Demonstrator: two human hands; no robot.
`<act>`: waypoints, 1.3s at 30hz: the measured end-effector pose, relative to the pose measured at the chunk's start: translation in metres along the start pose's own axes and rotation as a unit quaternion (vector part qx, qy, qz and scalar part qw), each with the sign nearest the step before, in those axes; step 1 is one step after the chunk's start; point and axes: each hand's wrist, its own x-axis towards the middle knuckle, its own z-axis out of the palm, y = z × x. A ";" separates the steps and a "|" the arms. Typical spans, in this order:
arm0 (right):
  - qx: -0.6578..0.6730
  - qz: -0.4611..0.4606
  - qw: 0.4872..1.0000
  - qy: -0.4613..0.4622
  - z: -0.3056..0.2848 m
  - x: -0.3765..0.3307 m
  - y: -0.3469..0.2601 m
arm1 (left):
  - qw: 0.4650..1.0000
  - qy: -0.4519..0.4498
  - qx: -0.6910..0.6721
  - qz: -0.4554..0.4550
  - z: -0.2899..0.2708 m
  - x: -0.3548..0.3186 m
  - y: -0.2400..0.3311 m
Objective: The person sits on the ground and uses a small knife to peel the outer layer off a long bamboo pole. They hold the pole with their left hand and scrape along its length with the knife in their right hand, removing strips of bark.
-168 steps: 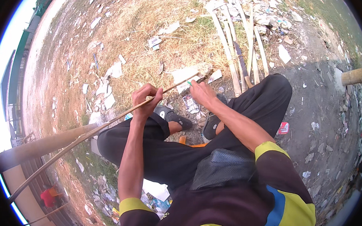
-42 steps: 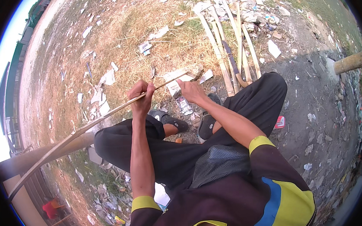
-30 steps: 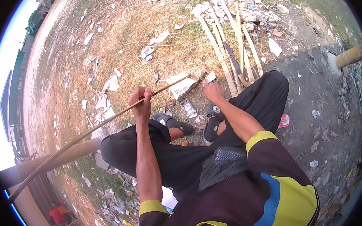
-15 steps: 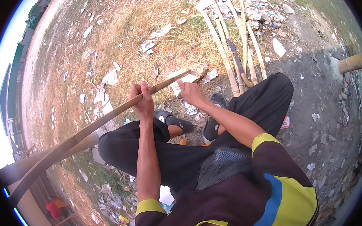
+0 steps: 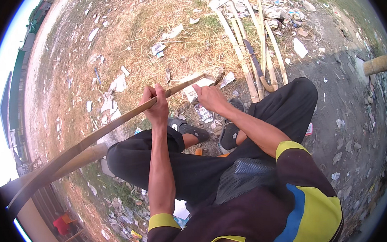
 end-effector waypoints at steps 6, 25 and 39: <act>-0.042 0.077 0.996 0.006 0.002 0.023 0.037 | 0.997 -0.045 0.043 0.040 0.005 -0.001 0.013; -0.209 0.113 0.971 0.025 0.043 0.041 0.161 | 0.996 -0.054 0.064 0.010 -0.021 -0.003 0.001; -0.046 0.002 0.999 0.010 0.003 0.012 0.019 | 0.993 -0.091 -0.074 -0.010 -0.020 0.003 0.004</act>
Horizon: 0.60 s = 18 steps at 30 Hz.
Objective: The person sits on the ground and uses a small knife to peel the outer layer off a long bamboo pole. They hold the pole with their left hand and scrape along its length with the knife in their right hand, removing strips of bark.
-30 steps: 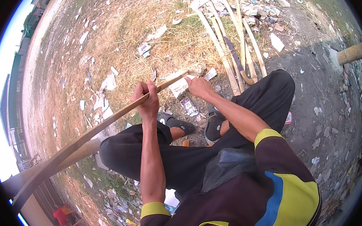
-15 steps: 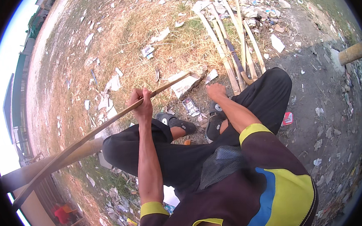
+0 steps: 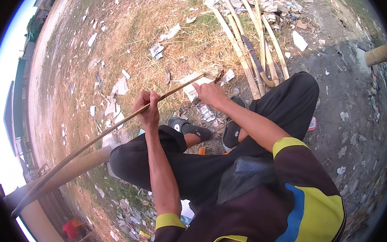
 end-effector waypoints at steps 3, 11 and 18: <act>-0.041 -0.015 0.998 0.034 0.012 0.005 0.005 | 1.000 -0.004 0.010 0.002 -0.007 -0.003 -0.005; -0.116 0.030 0.992 0.036 0.029 0.014 0.009 | 1.000 0.010 -0.014 -0.024 -0.015 -0.009 -0.011; -0.016 0.142 0.988 0.067 -0.004 0.002 0.072 | 0.999 -0.012 -0.002 -0.040 -0.014 -0.005 -0.008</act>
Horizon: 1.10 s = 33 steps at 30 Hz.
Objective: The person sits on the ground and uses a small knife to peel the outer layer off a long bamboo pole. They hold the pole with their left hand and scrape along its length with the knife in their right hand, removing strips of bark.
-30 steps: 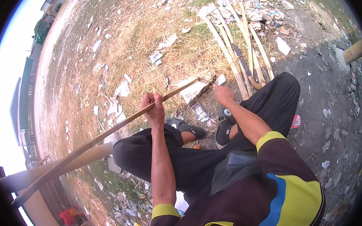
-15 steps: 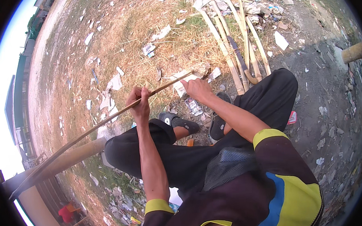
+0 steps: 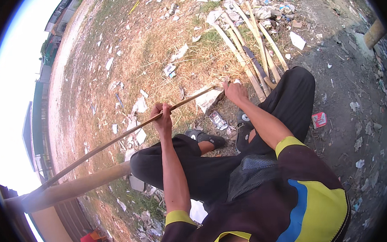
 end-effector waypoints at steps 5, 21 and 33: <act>0.104 -0.123 0.984 -0.077 0.000 -0.023 -0.065 | 1.000 -0.015 -0.015 0.018 0.016 0.016 0.006; 0.050 -0.066 0.996 0.025 0.017 -0.001 -0.034 | 0.999 0.028 -0.034 0.000 0.020 0.016 0.007; 0.079 -0.032 0.996 -0.038 0.022 -0.004 -0.041 | 0.997 0.075 -0.010 -0.019 0.031 0.012 0.011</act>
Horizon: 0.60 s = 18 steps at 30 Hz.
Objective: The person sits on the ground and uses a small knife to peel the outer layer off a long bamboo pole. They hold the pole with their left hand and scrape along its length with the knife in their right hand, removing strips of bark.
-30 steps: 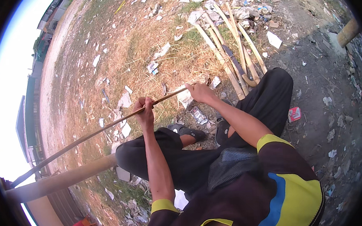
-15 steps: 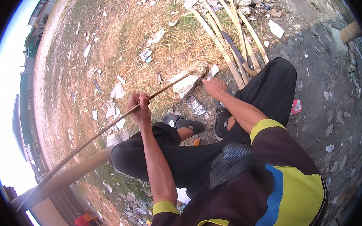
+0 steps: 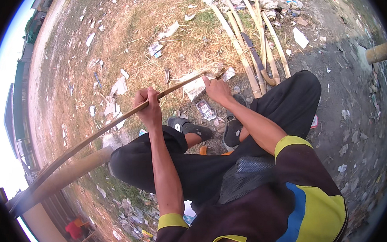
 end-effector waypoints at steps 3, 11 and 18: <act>0.054 -0.094 0.993 -0.036 -0.034 -0.027 -0.070 | 1.000 0.000 0.021 0.021 -0.005 0.002 -0.008; 0.025 -0.123 0.989 -0.083 -0.025 -0.057 -0.089 | 0.997 -0.033 0.059 0.042 -0.006 0.000 -0.002; 0.007 -0.145 0.988 -0.055 -0.027 -0.056 -0.085 | 0.995 -0.056 0.060 0.050 -0.011 0.002 -0.003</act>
